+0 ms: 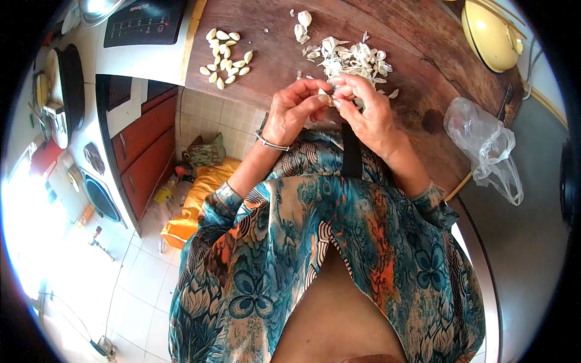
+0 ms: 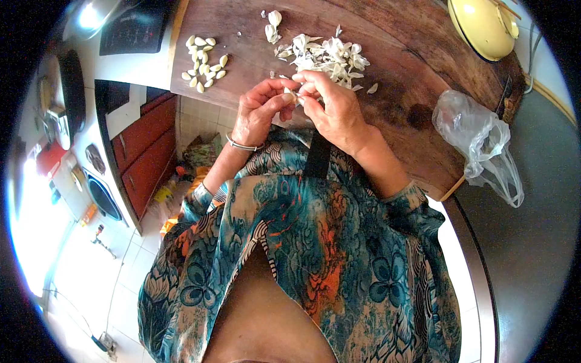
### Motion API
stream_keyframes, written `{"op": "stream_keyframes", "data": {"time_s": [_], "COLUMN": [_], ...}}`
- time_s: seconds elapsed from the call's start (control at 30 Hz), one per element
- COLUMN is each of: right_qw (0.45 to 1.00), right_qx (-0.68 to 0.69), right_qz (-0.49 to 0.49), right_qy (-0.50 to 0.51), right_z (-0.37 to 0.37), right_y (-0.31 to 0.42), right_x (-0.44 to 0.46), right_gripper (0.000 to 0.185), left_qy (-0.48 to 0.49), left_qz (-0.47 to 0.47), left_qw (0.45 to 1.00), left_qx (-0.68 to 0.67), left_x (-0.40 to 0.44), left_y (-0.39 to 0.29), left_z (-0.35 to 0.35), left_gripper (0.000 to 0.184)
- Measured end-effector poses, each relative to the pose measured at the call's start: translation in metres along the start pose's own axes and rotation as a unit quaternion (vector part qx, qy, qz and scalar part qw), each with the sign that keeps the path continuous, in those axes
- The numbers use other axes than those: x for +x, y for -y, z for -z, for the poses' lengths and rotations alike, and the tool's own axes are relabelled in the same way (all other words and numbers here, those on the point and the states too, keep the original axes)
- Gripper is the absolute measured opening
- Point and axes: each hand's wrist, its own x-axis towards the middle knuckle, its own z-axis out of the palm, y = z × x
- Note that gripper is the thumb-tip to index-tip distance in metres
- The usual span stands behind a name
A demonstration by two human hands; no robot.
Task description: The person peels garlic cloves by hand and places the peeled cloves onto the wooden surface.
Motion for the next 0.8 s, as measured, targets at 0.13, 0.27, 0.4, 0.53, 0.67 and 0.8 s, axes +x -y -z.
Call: {"op": "stream_keyframes", "data": {"time_s": [0.13,0.27,0.4,0.53,0.67,0.8], "right_qw": [1.0,0.997,0.993,0.989,0.989,0.989], "right_qx": [0.002,0.011,0.054,0.083,0.085,0.09], "right_qz": [-0.003,0.004,-0.029,-0.054,-0.06,-0.056], "right_qy": [-0.008,-0.071,-0.1,-0.107,-0.107,-0.101], "right_z": [-0.006,-0.015,-0.013,-0.012,-0.011,-0.013], "right_y": [-0.002,-0.005,-0.006,-0.007,-0.008,-0.008], "right_x": [-0.001,-0.001,0.0,0.001,0.0,0.0], "right_gripper": [0.03,0.025,0.021,0.021,0.021,0.021], "left_qy": [0.001,-0.011,-0.028,-0.026,0.011,0.015], "left_qz": [0.012,-0.004,-0.037,-0.01,-0.039,-0.038], "left_qw": [0.999,0.999,0.996,0.995,0.998,0.998], "left_qx": [-0.032,-0.048,-0.071,-0.094,-0.052,-0.039], "left_x": [0.0,-0.001,0.003,0.003,0.003,0.004], "left_y": [0.003,0.002,-0.002,0.001,0.003,0.004], "left_z": [-0.001,-0.008,-0.013,-0.013,-0.011,-0.012], "left_gripper": [0.018,0.019,0.02,0.022,0.022,0.021]}}
